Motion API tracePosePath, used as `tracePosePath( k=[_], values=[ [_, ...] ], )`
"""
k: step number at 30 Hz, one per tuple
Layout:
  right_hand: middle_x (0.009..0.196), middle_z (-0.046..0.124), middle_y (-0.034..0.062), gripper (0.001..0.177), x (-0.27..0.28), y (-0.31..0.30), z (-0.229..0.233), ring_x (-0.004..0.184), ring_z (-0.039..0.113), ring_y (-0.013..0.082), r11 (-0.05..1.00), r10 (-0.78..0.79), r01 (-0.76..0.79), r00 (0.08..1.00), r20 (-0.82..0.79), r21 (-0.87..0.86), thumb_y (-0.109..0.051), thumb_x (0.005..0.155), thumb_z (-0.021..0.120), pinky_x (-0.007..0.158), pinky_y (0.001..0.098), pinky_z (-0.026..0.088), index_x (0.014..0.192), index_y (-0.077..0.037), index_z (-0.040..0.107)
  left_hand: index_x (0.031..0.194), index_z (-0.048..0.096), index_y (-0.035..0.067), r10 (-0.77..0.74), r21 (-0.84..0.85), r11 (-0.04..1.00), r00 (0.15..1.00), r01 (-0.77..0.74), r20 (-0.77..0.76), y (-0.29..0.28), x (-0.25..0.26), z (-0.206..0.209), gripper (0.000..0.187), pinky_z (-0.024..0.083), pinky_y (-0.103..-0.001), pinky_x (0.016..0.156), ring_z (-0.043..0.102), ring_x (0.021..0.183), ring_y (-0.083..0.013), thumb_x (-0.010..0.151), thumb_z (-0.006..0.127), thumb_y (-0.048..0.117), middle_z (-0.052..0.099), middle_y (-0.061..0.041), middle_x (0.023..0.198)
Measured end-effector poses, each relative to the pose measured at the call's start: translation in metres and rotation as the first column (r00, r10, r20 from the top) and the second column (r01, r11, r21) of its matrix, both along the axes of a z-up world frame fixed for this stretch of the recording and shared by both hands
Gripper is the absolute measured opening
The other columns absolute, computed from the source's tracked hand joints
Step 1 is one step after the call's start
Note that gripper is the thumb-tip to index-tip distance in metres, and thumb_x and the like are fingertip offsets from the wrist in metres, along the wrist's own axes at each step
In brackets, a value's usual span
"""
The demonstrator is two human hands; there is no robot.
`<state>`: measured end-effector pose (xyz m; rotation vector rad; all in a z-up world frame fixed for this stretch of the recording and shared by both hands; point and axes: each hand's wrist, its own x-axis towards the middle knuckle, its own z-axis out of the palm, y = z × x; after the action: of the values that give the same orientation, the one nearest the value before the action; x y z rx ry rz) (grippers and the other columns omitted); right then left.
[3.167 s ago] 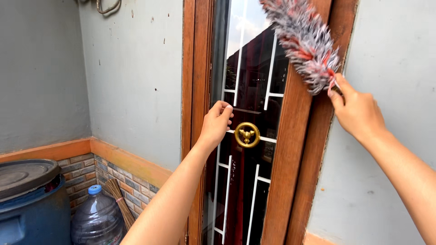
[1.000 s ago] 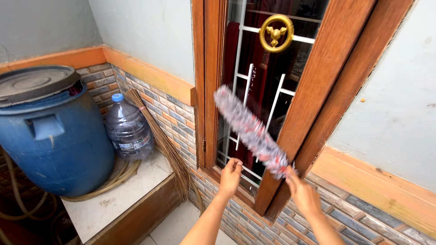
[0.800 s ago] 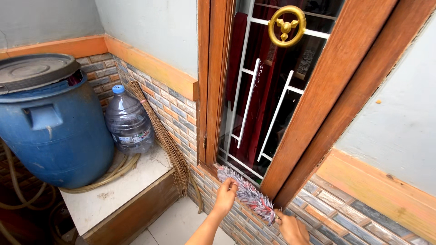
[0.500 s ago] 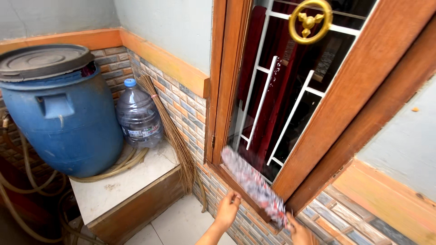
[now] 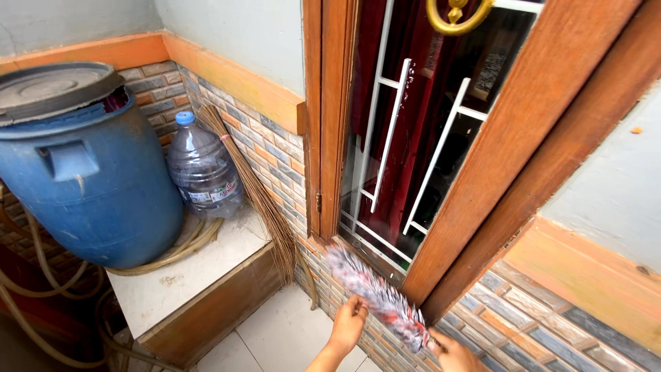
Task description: The person cleans a window and its frame using a microfiber duster, moving the duster across the glass panes, the wooden frame, and the metal security bars.
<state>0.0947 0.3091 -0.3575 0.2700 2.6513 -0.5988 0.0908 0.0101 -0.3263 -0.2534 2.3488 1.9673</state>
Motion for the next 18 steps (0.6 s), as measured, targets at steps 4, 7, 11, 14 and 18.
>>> tracePosePath(
  k=[4,7,11,14,18],
  values=[
    [0.135,0.070,0.0047,0.056,0.010,-0.021,0.114,0.127,0.066,0.0273,0.988,-0.124,0.098,0.964,-0.233,-0.123,-0.063,0.085,0.059,0.104,0.0383,0.051,0.139,-0.049,0.057,0.099,0.065,0.005,0.129,-0.003,0.991,0.953,-0.135,-0.275,0.014,-0.018,0.064,0.013,0.048,-0.033,0.068,0.059,0.072,-0.0170,0.096,0.059,0.015,0.067,-0.008,0.080],
    [0.129,0.073,0.0071,0.056,0.003,-0.024,0.197,0.120,0.070,0.0275,0.974,-0.182,0.118,0.914,-0.363,-0.191,-0.060,0.086,0.058,0.099,0.0385,0.053,0.140,-0.043,0.059,0.098,0.063,0.004,0.233,0.066,0.972,0.882,-0.226,-0.409,0.037,-0.030,0.134,0.014,0.048,-0.034,0.065,0.057,0.070,-0.0181,0.098,0.059,0.017,0.067,-0.008,0.082],
    [0.124,0.076,0.0124,0.055,0.012,-0.021,0.251,0.114,0.072,0.0223,0.876,-0.309,-0.049,0.707,-0.636,-0.480,-0.042,0.090,0.070,0.093,0.0354,0.052,0.138,-0.017,0.064,0.108,0.060,0.005,0.268,0.203,0.962,0.760,-0.182,-0.592,0.062,-0.030,0.216,0.016,0.051,-0.033,0.064,0.057,0.071,-0.0159,0.096,0.059,0.015,0.064,-0.008,0.090],
    [0.125,0.069,0.0115,0.056,0.006,-0.025,0.272,0.102,0.064,0.0170,0.671,-0.389,-0.391,0.539,-0.747,-0.631,-0.025,0.091,0.072,0.088,0.0321,0.050,0.141,-0.003,0.058,0.109,0.060,0.002,0.182,0.145,0.983,0.698,-0.112,-0.692,0.075,-0.033,0.259,0.019,0.053,-0.033,0.069,0.058,0.074,-0.0187,0.093,0.066,0.012,0.062,-0.011,0.092],
    [0.098,0.063,0.0094,0.038,-0.013,-0.036,0.304,0.074,0.058,0.0181,0.634,-0.497,-0.249,0.595,-0.632,-0.732,-0.018,0.095,0.067,0.070,0.0360,0.051,0.130,-0.002,0.061,0.119,0.055,0.000,0.034,-0.001,0.999,0.633,-0.055,-0.774,0.096,-0.049,0.305,0.032,0.052,-0.036,0.078,0.059,0.089,-0.0247,0.093,0.069,0.011,0.058,-0.014,0.106]
  ],
)
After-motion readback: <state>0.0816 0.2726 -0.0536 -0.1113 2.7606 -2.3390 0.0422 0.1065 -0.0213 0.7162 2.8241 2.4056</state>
